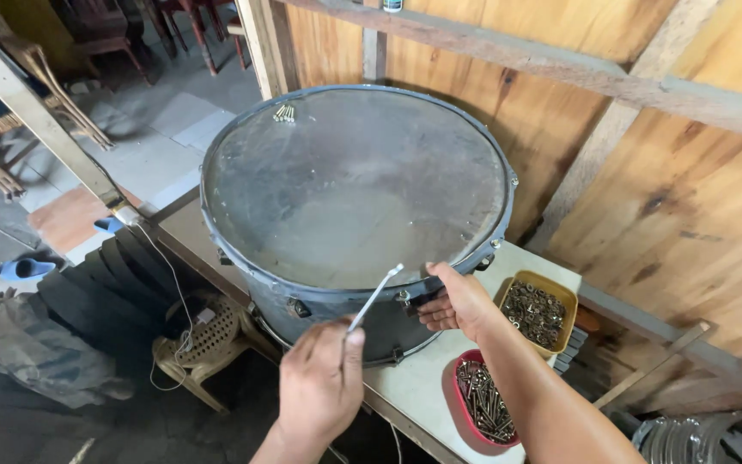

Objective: Aligning a drum rim and inserting tension screws into the lugs of a drum shell

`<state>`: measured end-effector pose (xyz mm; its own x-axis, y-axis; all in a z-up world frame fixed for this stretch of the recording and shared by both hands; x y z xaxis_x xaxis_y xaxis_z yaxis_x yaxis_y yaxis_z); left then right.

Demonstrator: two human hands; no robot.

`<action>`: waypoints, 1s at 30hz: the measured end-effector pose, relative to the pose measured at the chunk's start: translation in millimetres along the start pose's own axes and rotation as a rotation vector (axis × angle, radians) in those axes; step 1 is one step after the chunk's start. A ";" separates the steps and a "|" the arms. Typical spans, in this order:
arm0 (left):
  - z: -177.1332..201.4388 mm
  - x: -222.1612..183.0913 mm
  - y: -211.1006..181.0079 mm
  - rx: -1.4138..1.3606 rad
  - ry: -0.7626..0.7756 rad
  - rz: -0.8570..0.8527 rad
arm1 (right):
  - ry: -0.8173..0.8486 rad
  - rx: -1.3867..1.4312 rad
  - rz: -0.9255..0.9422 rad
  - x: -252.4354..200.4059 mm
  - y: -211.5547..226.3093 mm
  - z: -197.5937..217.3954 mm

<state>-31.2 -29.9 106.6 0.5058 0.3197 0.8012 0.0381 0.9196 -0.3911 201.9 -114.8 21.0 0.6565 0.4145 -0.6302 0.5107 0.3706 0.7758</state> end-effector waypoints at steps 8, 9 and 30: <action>-65.3 -52.6 59.5 0.031 0.353 0.180 | -0.046 -0.005 0.004 -7.8 0.1 -0.9; -91.5 -79.6 79.3 0.169 0.780 0.376 | -0.073 -0.004 0.007 -15.6 1.7 -0.2; -86.9 29.8 76.5 0.297 0.339 -0.232 | -0.598 -0.214 1.380 1.8 -66.7 -10.3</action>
<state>61.7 30.2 61.2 0.7664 0.0527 0.6401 -0.0394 0.9986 -0.0352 163.3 -130.2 -32.2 0.6871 0.1586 0.7091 -0.7262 0.1181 0.6773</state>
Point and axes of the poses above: each hand's wrist, its own x-axis towards the middle knuckle, its own z-axis out of the back of the hand, y = z × x, the point moved 6 cm from there along x, towards the middle knuckle, and after that the axes turned 1 degree about -y, right-handed, at the moved point
